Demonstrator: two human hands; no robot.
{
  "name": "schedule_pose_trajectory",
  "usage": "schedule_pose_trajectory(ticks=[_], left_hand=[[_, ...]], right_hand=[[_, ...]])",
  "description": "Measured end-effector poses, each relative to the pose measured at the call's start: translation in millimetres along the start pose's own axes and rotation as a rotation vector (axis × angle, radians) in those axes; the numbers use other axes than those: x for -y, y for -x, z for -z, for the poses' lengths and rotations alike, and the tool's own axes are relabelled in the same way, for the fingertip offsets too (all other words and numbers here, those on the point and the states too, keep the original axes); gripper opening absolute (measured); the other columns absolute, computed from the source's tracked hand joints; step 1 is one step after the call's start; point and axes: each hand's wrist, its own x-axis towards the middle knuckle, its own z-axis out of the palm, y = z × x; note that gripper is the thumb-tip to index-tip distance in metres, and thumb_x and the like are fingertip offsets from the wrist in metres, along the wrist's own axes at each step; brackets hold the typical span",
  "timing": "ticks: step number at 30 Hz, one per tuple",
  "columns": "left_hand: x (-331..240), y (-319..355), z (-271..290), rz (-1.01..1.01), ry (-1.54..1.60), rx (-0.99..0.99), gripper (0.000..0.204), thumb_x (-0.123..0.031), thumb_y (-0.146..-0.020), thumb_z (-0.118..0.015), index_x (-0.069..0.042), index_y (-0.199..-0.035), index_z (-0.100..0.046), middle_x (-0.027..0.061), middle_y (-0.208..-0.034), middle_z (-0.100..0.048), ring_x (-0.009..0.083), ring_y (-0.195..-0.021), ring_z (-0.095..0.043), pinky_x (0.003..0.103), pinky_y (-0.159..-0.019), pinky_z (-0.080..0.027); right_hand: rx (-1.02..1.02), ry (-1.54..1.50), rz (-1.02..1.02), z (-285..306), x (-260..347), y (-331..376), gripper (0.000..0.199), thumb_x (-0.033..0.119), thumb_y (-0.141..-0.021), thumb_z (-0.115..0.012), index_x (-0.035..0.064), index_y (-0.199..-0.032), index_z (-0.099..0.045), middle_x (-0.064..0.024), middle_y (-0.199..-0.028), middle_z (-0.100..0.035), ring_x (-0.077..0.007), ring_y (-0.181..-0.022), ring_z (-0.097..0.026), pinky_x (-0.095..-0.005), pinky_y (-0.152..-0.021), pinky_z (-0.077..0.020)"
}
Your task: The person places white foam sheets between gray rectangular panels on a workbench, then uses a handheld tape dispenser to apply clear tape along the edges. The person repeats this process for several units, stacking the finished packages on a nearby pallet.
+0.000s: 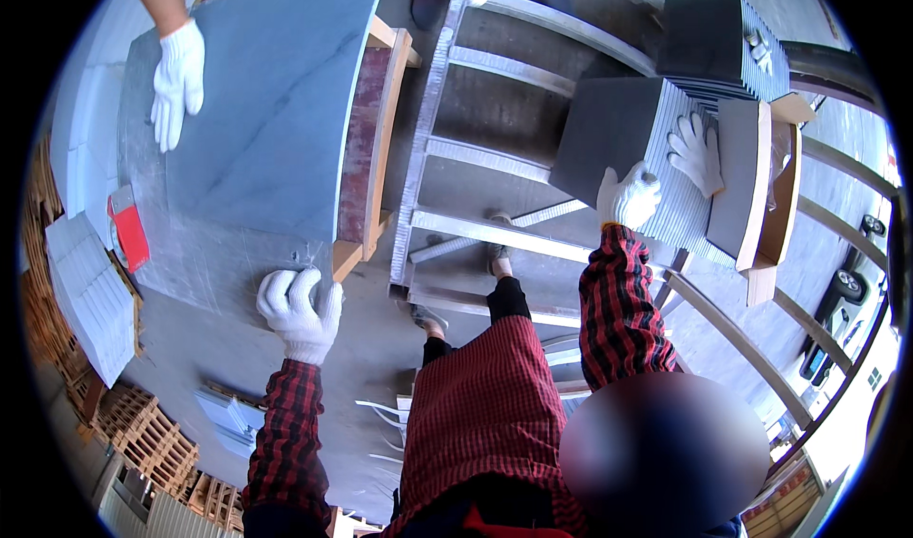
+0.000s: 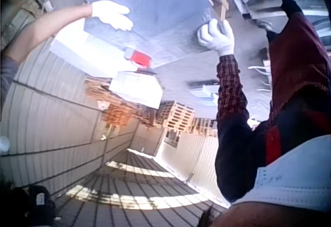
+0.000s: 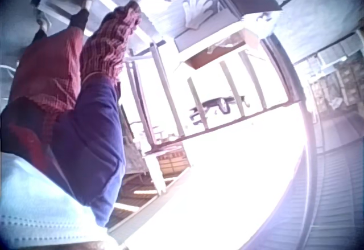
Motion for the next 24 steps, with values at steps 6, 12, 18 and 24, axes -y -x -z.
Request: schedule_pose_trajectory(ticks=[6,12,18,24], left_hand=[[3,-1,-3,-0.016,-0.001,-0.007,0.039,-0.028,-0.078,-0.079,-0.011,-0.108,-0.062,0.008,-0.115,-0.047,0.0325,-0.109,-0.044,0.05,-0.093,-0.039],[3,1,-1,-0.008,0.002,0.012,0.038,-0.029,-0.078,-0.079,-0.011,-0.108,-0.063,0.0082,-0.115,-0.046,0.0328,-0.11,-0.044,0.05,-0.094,-0.037],[2,2,-1,0.001,0.009,0.0,0.038,-0.029,-0.078,-0.078,-0.011,-0.108,-0.063,0.008,-0.115,-0.047,0.0329,-0.109,-0.044,0.05,-0.094,-0.037],[0,-3,-3,0.014,0.036,0.005,0.036,-0.027,-0.077,-0.078,-0.013,-0.107,-0.063,0.007,-0.114,-0.048,0.0324,-0.11,-0.044,0.049,-0.094,-0.038]], right_hand=[[0.038,-0.111,-0.097,8,9,4,0.056,0.037,-0.081,-0.076,0.0051,-0.12,-0.052,-0.0171,-0.113,-0.053,-0.0359,-0.106,-0.055,-0.0463,-0.079,-0.0518],[-0.041,-0.104,-0.042,13,26,13,0.06,0.033,-0.076,-0.079,0.0023,-0.119,-0.05,-0.0169,-0.107,-0.056,-0.0353,-0.1,-0.059,-0.0454,-0.079,-0.0528],[0.306,-0.08,-0.202,30,23,-6,0.063,0.034,-0.081,-0.071,0.0047,-0.133,-0.049,-0.0194,-0.126,-0.055,-0.0348,-0.112,-0.06,-0.0442,-0.092,-0.0529],[0.201,-0.148,-0.164,30,28,-4,0.052,0.033,-0.077,-0.072,0.0022,-0.116,-0.056,-0.0187,-0.111,-0.059,-0.0382,-0.101,-0.062,-0.0484,-0.084,-0.0529]])
